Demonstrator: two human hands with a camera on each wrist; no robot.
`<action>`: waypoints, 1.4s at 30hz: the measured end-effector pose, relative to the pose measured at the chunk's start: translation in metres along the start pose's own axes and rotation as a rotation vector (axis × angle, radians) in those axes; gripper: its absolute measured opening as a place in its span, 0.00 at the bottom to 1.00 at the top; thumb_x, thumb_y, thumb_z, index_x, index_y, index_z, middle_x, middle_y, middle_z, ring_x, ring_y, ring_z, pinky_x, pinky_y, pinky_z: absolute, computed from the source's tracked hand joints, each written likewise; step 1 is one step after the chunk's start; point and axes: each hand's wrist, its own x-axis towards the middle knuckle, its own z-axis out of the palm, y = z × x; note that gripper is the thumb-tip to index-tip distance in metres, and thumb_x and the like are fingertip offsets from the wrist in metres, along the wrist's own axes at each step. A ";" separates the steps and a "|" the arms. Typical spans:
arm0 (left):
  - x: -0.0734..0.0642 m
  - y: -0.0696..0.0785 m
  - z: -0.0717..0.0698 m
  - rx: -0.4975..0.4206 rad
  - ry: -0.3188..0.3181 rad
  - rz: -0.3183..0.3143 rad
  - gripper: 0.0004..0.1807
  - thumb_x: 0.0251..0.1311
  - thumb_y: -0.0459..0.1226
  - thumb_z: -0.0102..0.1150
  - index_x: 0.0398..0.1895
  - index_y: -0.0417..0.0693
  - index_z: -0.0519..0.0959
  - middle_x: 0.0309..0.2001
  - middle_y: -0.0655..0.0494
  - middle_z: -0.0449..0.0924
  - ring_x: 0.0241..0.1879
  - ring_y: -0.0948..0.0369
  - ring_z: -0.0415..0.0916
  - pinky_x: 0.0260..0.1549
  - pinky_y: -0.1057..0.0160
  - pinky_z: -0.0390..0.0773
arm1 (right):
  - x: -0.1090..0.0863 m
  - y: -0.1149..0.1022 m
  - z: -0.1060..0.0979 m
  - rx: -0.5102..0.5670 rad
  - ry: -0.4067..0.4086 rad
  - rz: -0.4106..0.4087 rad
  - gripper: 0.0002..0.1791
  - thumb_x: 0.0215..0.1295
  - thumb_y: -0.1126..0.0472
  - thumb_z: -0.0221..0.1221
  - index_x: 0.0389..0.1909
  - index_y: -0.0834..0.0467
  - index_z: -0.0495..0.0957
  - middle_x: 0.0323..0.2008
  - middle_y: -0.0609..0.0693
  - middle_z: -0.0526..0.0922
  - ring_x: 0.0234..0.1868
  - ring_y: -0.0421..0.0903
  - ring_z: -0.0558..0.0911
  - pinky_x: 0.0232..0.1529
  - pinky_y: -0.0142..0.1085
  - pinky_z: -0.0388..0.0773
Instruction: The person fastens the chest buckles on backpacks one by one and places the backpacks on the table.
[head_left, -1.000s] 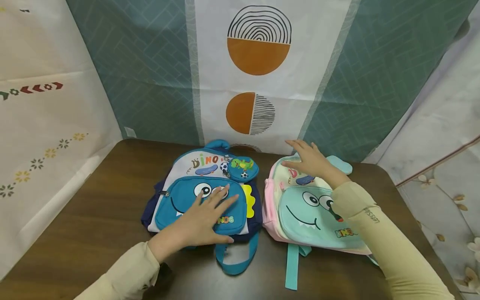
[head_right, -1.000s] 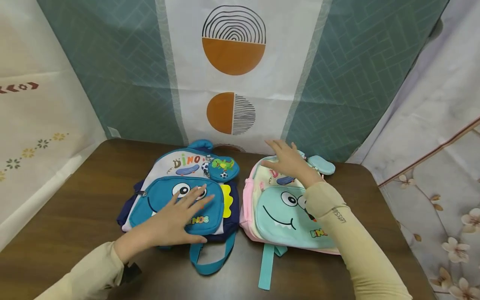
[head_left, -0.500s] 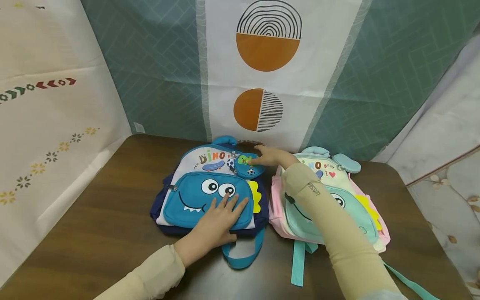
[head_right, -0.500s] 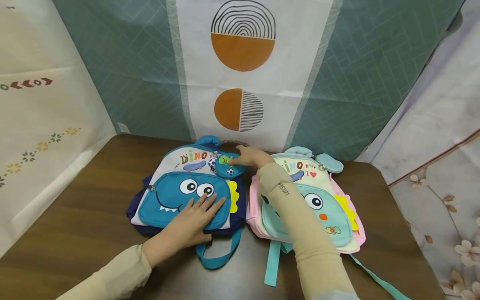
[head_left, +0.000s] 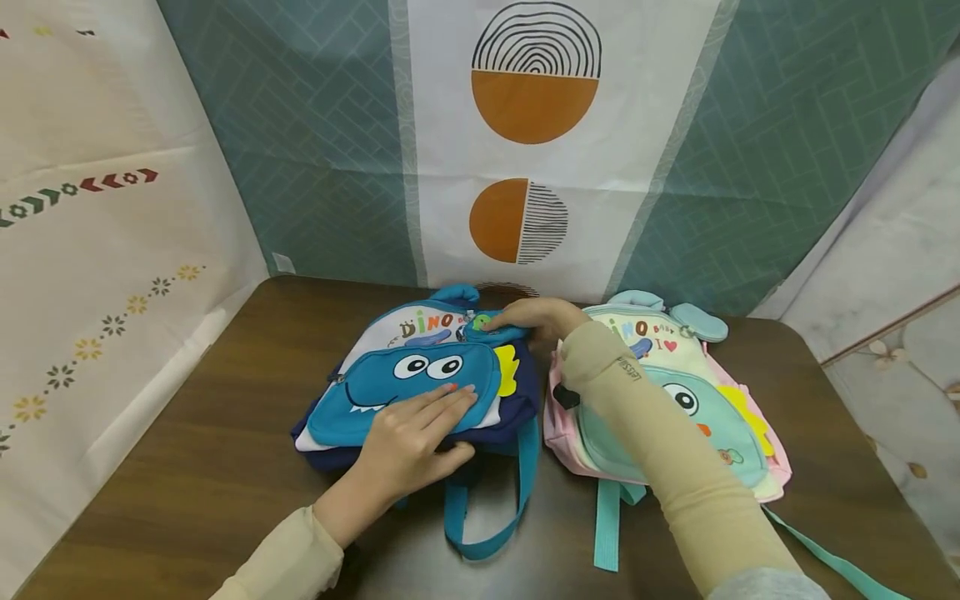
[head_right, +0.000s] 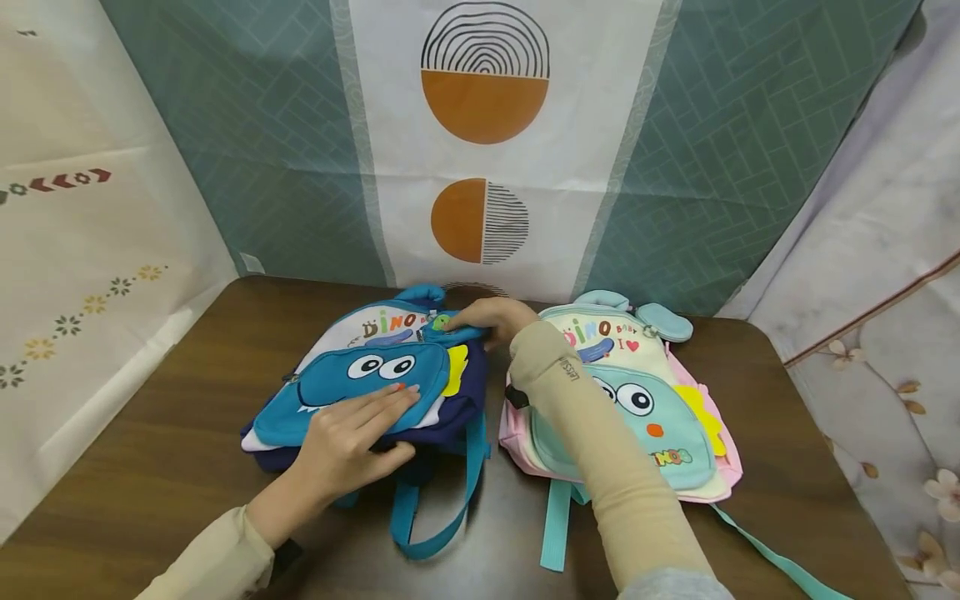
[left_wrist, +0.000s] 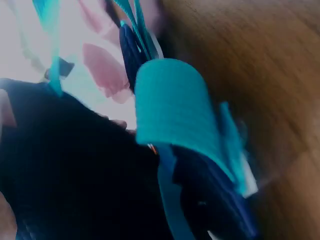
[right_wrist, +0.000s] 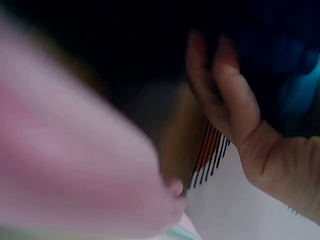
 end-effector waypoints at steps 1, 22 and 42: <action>0.000 0.000 -0.002 -0.019 0.005 -0.007 0.21 0.52 0.41 0.56 0.48 0.42 0.81 0.45 0.50 0.83 0.42 0.54 0.82 0.36 0.56 0.81 | -0.002 -0.001 -0.002 0.044 -0.004 -0.013 0.24 0.64 0.53 0.57 0.55 0.64 0.67 0.45 0.54 0.74 0.42 0.46 0.77 0.44 0.35 0.78; 0.074 0.045 -0.043 -0.291 -0.541 -0.880 0.60 0.45 0.76 0.42 0.69 0.65 0.20 0.73 0.63 0.20 0.72 0.53 0.30 0.60 0.37 0.55 | -0.125 -0.053 0.075 0.658 0.487 -0.527 0.32 0.50 0.69 0.54 0.58 0.55 0.57 0.50 0.53 0.68 0.48 0.46 0.71 0.49 0.34 0.70; 0.044 0.040 -0.063 -0.287 0.145 -0.875 0.19 0.41 0.28 0.66 0.40 0.39 0.73 0.29 0.52 0.78 0.28 0.62 0.74 0.26 0.65 0.73 | -0.158 -0.062 0.160 -0.001 0.531 -1.111 0.39 0.56 0.61 0.62 0.66 0.52 0.53 0.49 0.50 0.68 0.41 0.40 0.72 0.40 0.32 0.74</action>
